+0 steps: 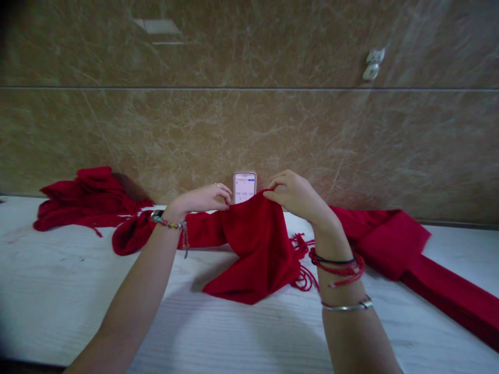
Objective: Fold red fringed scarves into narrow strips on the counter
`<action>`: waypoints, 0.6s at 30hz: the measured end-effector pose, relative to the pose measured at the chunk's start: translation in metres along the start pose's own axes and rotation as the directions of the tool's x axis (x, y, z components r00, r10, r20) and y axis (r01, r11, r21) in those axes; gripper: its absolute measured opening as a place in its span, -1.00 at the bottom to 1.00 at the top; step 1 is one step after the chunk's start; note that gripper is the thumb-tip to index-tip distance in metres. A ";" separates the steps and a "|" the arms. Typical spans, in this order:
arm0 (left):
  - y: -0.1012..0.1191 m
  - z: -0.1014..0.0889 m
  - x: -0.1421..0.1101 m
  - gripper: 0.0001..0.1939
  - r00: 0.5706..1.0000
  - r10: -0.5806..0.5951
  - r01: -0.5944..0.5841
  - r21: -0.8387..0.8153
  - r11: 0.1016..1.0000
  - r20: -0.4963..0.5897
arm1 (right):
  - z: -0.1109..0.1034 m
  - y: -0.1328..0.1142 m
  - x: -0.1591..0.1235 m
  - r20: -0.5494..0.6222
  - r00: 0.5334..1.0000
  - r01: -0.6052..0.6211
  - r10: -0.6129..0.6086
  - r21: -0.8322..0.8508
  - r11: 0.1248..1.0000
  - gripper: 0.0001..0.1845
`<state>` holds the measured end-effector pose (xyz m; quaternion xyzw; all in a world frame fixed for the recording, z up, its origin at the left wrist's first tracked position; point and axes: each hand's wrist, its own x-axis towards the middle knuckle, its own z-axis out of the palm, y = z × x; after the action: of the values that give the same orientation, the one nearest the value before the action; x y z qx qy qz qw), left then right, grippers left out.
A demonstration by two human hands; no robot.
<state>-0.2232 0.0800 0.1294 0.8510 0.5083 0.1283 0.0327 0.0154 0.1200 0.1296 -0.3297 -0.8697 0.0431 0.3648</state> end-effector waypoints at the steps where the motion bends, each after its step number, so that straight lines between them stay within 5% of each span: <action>1: 0.003 -0.001 0.000 -0.87 1.000 0.001 0.000 0.017 1.000 -0.021 | 0.002 0.000 0.000 0.043 0.999 0.012 -0.010 -0.030 0.999 -0.92; 5: 0.017 -0.008 -0.006 -0.87 0.995 0.013 -0.006 0.068 0.998 -0.101 | 0.016 -0.008 0.000 0.215 0.969 0.125 -0.119 -0.016 0.992 -0.89; 9: 0.032 -0.017 -0.016 -0.86 0.987 0.031 -0.020 0.073 0.997 -0.156 | 0.032 -0.025 -0.001 0.246 0.954 0.158 -0.170 0.067 0.985 -0.73; 13: 0.037 -0.017 -0.017 -0.88 0.987 0.024 -0.011 0.077 0.997 -0.161 | 0.040 -0.038 0.001 0.138 0.980 0.139 -0.145 0.054 0.989 -0.89; 18: 0.022 -0.009 -0.008 -0.91 0.999 0.021 -0.020 0.032 0.999 -0.024 | 0.038 -0.038 0.004 -0.021 0.997 0.070 -0.069 0.073 0.995 -0.94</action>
<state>-0.2097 0.0617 0.1409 0.8550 0.5017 0.1309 0.0117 -0.0322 0.0993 0.1160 -0.2860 -0.8750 0.0593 0.3860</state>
